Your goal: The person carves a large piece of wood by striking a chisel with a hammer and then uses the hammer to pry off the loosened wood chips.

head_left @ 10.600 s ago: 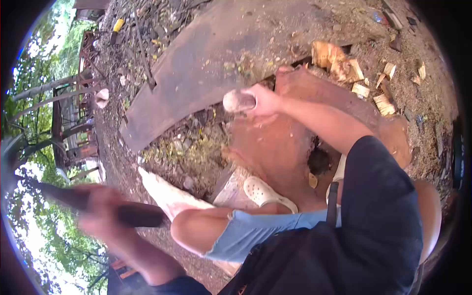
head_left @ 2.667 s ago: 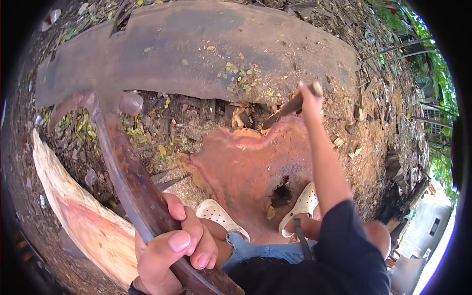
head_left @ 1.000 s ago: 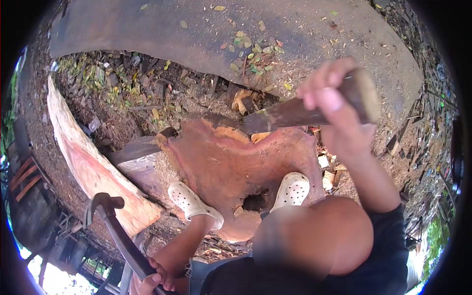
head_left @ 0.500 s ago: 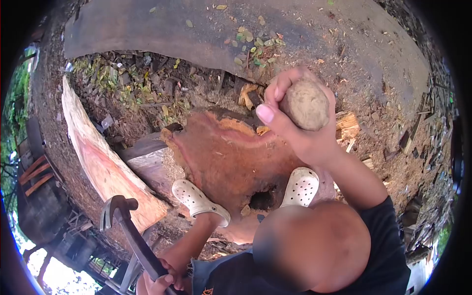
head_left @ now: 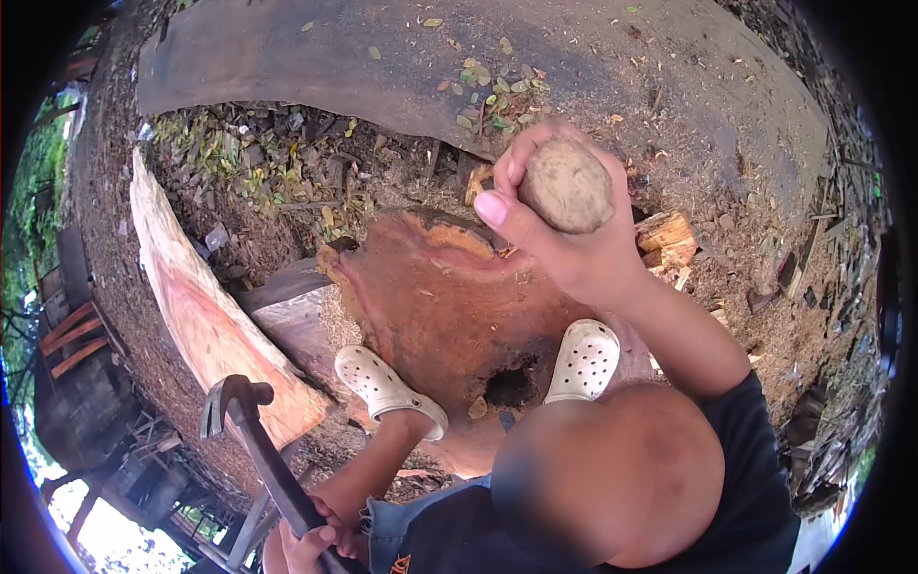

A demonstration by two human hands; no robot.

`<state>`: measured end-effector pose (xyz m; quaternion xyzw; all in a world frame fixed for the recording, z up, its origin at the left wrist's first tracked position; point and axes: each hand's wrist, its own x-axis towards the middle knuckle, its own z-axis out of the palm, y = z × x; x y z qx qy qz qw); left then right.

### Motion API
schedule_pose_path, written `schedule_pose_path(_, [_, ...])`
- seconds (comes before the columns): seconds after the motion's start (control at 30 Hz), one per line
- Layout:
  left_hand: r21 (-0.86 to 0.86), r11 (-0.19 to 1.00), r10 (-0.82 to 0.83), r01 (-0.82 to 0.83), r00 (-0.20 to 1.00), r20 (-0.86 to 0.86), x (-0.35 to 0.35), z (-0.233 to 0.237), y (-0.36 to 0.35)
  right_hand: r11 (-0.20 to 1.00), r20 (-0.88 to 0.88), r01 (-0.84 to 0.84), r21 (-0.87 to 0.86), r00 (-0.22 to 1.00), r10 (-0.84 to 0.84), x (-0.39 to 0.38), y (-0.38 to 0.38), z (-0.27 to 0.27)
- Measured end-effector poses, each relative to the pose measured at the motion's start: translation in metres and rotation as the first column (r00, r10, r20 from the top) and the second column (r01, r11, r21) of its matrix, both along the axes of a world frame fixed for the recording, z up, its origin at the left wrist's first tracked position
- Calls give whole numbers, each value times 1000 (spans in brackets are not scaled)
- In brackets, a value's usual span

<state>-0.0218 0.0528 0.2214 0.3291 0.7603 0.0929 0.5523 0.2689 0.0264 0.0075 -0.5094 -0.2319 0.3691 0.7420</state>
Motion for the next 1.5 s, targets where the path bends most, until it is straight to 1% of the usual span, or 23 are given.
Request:
schedule_pose_path(0.13, [27, 999, 40, -41, 999, 21, -2, -3, -5, 993, 102, -117, -32, 988, 120, 1, 10, -2])
schedule_pose_path(0.2, [-20, 999, -47, 47, 998, -34, -6, -7, -4, 970, 219, -222, -95, 946, 238, 4, 19, -11])
schedule_pose_path(0.3, [-25, 976, -217, 216, 975, -45, -4, -8, 4, 932, 366, -192, -306, 880, 302, 0, 34, -38])
schedule_pose_path(0.37, [17, 958, -287, 286, 958, 7, -3, -14, 9, 940, 359, -224, -257, 881, 308, 4, 42, -36])
schedule_pose_path(0.4, [49, 967, -249, 248, 968, 10, -2, -18, 10, 937, 343, -230, -264, 885, 314, 4, 42, -34])
schedule_pose_path(0.53, [78, 936, -345, 344, 939, -4, 3, -24, 15, 993, 466, -102, -59, 877, 117, -5, 35, -37])
schedule_pose_path(0.63, [0, 908, -418, 418, 907, -51, -6, -32, 22, 991, 444, -112, -70, 886, 132, -2, 30, -34])
schedule_pose_path(0.73, [-47, 842, -539, 538, 831, -140, -4, -39, 29, 934, 252, -315, -171, 902, 350, 3, 44, -27])
schedule_pose_path(0.83, [-35, 791, -600, 611, 764, -239, 15, -20, 44, 914, 393, -366, -174, 826, 405, 1, 70, -39])
schedule_pose_path(0.9, [198, 676, -610, 709, 690, -389, 36, 0, 61, 929, 414, -347, -131, 832, 369, -5, 78, -48])
schedule_pose_path(0.97, [593, 468, -586, 656, 732, -347, 46, 17, 88, 945, 403, -314, -95, 856, 324, -8, 81, -52])
schedule_pose_path(1.03, [735, 240, -643, 635, 671, -370, 60, 48, 128, 964, 345, -256, -78, 900, 267, -9, 75, -54])
schedule_pose_path(1.07, [850, 296, -603, 436, 776, -188, 74, 53, 126, 953, 316, -276, -124, 899, 302, -9, 70, -54])
schedule_pose_path(1.1, [911, 307, -589, 274, 807, -44, 99, 53, 123, 940, 290, -297, -168, 896, 335, -6, 65, -50])
schedule_pose_path(1.17, [904, 328, -710, 275, 703, 45, 105, 57, 146, 925, 285, -313, -218, 886, 367, -5, 61, -49])
schedule_pose_path(1.23, [871, 389, -653, 301, 757, 30, 115, 37, 135, 926, 327, -299, -231, 872, 364, -12, 59, -53])
schedule_pose_path(1.27, [857, 345, -489, 382, 853, -182, 132, 15, 116, 935, 324, -287, -210, 882, 343, -16, 61, -55])
schedule_pose_path(1.3, [795, 245, -469, 555, 786, -404, 141, -12, 99, 944, 318, -271, -189, 892, 320, -21, 63, -56])
schedule_pose_path(1.33, [563, 296, -379, 772, 636, -672, 148, -30, 80, 952, 312, -256, -168, 902, 297, -24, 65, -58])
schedule_pose_path(1.37, [362, 171, -669, 916, 378, -640, 121, -60, 102, 952, 305, -250, -175, 906, 294, -26, 64, -60])
schedule_pose_path(1.4, [242, 132, -799, 961, 248, -548, 112, -78, 101, 952, 300, -246, -182, 908, 292, -28, 64, -61])
schedule_pose_path(1.43, [99, 120, -789, 988, 156, -594, 122, -73, 98, 950, 298, -252, -185, 907, 299, -29, 64, -60])
schedule_pose_path(1.5, [146, 259, -819, 955, 297, -491, 116, -58, 113, 938, 269, -278, -207, 906, 327, -24, 63, -57])
